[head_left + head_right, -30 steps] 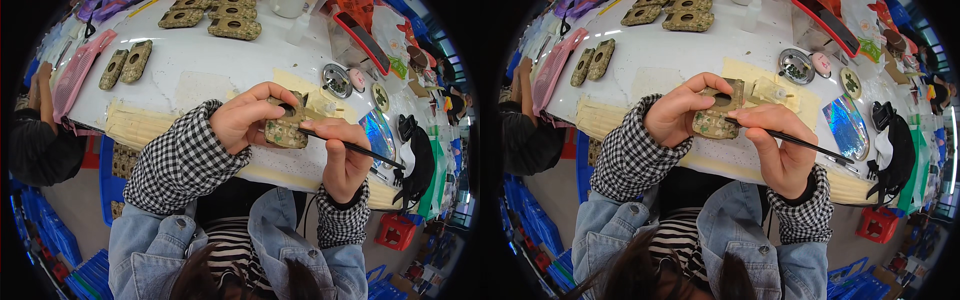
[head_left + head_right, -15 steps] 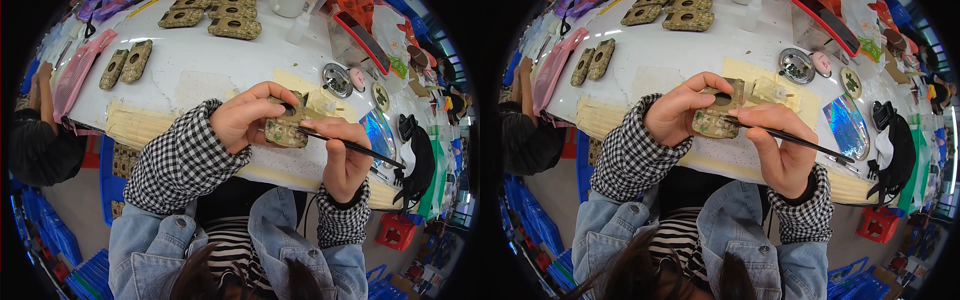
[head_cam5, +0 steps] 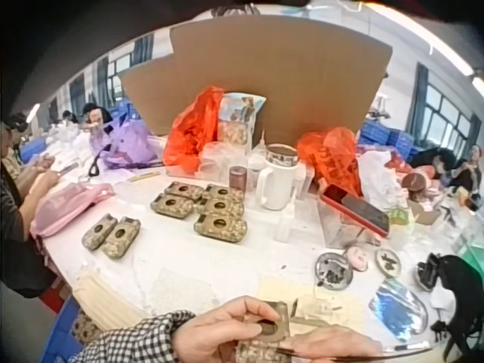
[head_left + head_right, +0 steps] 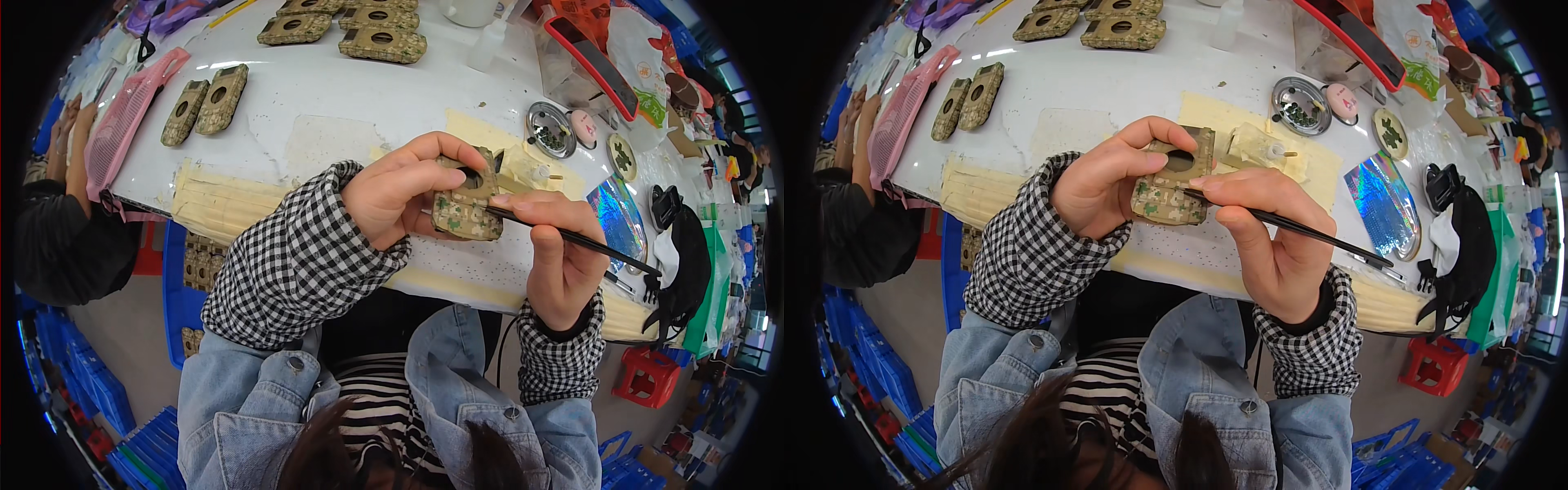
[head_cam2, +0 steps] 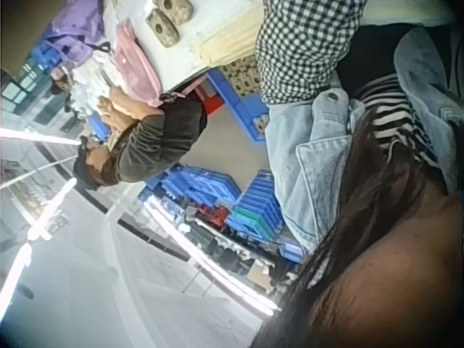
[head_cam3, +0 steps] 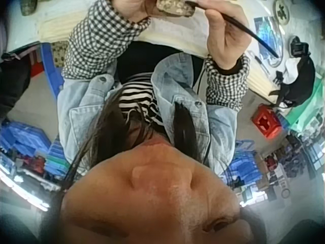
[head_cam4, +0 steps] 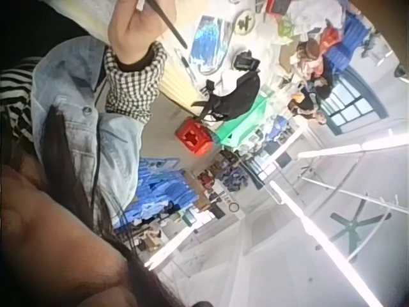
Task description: Painting camouflage markings onto small toy tank models using a fine brush.
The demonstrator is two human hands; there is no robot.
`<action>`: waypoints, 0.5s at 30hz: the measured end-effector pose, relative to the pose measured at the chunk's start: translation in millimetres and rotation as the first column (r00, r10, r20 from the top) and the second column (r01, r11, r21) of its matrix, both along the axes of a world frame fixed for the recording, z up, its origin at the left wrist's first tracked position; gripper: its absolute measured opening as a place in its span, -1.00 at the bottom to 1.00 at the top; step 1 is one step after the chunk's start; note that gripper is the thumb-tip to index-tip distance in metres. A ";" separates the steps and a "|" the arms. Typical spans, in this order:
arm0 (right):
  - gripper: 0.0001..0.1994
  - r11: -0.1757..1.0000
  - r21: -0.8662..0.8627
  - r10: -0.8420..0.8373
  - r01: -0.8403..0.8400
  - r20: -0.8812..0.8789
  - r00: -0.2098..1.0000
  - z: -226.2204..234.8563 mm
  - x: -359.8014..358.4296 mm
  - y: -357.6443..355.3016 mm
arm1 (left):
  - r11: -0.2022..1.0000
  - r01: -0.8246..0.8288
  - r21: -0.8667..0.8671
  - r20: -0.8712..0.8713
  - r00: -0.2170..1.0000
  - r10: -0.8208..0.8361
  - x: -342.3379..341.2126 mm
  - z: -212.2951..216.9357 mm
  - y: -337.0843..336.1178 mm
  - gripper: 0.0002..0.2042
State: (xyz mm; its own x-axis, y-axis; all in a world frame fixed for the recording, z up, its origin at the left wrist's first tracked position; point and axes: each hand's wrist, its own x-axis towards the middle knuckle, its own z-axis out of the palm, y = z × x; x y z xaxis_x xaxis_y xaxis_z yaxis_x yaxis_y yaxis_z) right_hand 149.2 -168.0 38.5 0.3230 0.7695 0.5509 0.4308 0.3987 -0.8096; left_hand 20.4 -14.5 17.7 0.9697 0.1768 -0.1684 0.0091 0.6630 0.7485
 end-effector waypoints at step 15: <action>-0.85 1.000 -0.008 -0.010 0.010 0.027 1.000 -1.2 1.7 -1.4 | 1.000 0.001 -0.008 0.007 1.000 -0.001 -0.1 0.1 0.2 -0.73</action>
State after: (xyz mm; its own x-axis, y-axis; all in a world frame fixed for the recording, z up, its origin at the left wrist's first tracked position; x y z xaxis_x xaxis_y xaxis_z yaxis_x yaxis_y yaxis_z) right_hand 150.9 -169.4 37.3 0.3162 0.7709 0.5529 0.4561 0.3874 -0.8011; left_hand 20.3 -14.3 17.8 0.9711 0.1742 -0.1630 0.0049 0.6688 0.7434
